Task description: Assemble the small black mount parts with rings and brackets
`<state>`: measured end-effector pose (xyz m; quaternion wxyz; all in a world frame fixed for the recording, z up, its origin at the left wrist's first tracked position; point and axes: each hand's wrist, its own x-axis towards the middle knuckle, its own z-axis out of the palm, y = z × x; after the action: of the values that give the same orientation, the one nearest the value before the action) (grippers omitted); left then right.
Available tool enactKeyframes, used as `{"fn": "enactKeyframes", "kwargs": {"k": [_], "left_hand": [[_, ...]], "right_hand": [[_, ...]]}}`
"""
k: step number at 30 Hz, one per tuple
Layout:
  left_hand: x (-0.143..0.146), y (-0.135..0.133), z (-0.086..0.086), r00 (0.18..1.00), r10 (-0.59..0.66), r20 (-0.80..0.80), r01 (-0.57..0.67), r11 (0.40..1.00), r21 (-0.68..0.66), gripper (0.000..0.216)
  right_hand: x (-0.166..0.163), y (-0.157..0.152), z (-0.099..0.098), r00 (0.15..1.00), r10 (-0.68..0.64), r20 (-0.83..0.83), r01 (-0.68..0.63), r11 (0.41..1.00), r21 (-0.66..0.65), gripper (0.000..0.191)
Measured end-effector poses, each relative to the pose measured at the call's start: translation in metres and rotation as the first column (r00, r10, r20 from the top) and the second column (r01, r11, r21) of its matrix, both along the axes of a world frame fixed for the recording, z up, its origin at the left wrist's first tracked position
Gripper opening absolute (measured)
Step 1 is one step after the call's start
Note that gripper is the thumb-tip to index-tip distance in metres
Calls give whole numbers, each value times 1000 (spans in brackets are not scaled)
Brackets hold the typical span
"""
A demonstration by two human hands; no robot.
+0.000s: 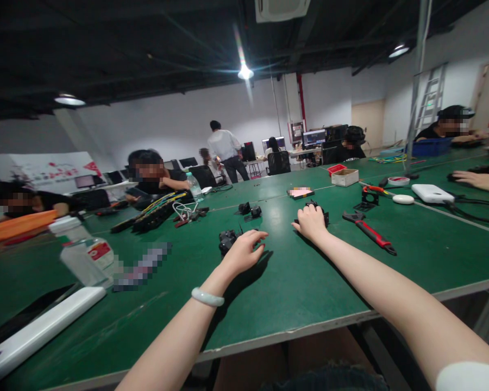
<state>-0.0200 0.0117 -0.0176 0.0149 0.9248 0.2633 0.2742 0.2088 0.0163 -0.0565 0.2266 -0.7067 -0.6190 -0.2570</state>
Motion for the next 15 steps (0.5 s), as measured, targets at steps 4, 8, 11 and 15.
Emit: {"fn": "enactKeyframes", "kwargs": {"k": [4,8,11,15], "left_hand": [[-2,4,4,994,90,62,-95,992,85,27],[-9,13,6,957,243,159,-268,949,165,29],[-17,22,6,897,385,217,-427,881,202,32],[-27,34,4,832,505,230,-548,813,197,31]], "right_hand": [[1,0,-1,999,-23,-38,23,1000,3,47],[3,3,-6,992,-96,-84,98,995,11,51],[4,6,-10,977,-143,-161,138,990,-39,53],[5,9,-12,966,-145,-212,124,986,-110,54]]}}
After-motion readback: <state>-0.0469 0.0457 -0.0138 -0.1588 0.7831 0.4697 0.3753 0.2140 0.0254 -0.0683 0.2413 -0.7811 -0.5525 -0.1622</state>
